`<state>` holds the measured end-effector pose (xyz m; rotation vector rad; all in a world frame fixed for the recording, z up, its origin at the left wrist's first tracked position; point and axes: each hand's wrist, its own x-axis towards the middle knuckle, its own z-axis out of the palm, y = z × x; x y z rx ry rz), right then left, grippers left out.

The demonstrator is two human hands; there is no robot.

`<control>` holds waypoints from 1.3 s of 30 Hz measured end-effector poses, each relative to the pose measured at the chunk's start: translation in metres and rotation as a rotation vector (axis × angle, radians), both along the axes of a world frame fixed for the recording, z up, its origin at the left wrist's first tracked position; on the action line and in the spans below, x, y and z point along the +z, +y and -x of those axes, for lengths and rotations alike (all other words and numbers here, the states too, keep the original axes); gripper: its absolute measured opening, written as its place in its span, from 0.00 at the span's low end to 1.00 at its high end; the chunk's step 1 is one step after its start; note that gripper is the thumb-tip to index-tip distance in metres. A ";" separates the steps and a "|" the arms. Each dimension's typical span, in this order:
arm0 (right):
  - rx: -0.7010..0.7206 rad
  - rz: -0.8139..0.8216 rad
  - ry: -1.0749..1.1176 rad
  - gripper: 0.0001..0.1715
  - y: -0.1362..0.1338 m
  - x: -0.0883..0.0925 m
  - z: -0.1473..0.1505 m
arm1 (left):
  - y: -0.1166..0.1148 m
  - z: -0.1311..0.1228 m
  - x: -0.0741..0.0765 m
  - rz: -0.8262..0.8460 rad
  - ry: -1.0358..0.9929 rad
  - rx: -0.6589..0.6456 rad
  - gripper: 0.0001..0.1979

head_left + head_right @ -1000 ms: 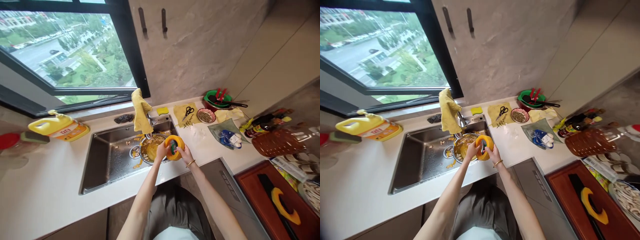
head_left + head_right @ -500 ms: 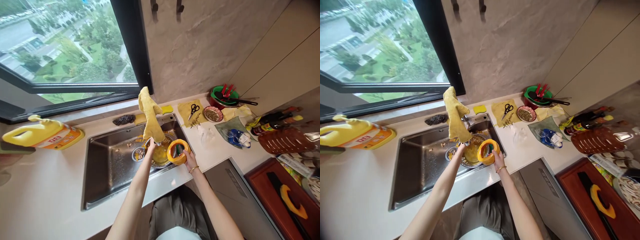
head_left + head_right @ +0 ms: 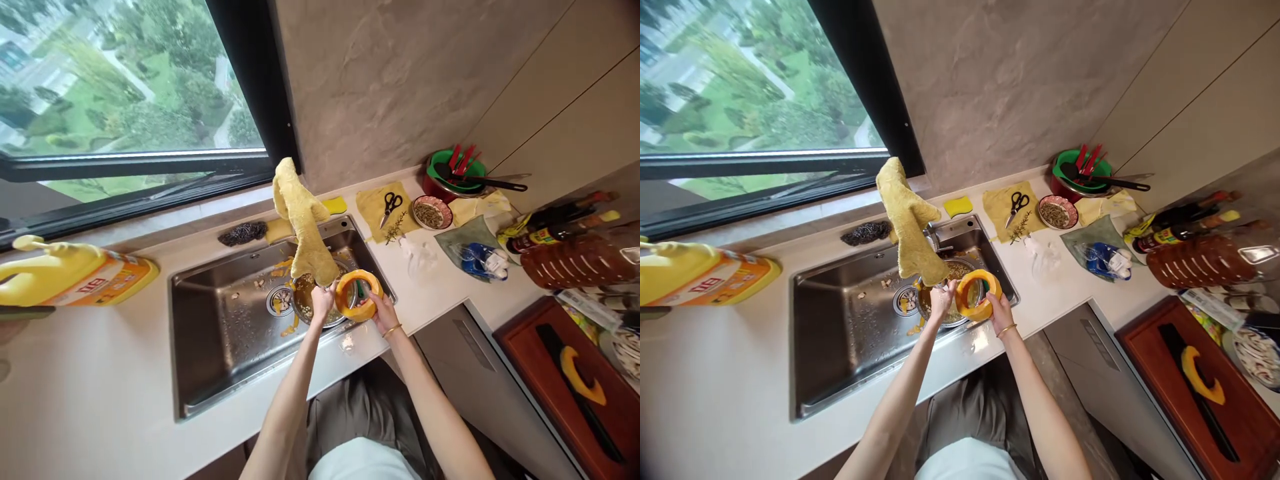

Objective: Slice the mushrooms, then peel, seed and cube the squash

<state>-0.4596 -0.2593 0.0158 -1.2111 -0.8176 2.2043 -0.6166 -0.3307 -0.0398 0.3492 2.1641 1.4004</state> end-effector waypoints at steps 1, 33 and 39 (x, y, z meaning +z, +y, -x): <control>0.006 0.011 -0.010 0.20 0.000 0.002 -0.001 | -0.003 -0.003 0.000 0.017 0.013 -0.010 0.16; -0.057 -0.046 -0.137 0.21 -0.006 0.017 -0.012 | -0.024 0.005 0.008 -0.130 -0.031 -0.082 0.11; -0.036 -0.054 -0.126 0.19 -0.009 0.022 -0.009 | -0.024 0.006 0.006 -0.140 -0.110 -0.041 0.15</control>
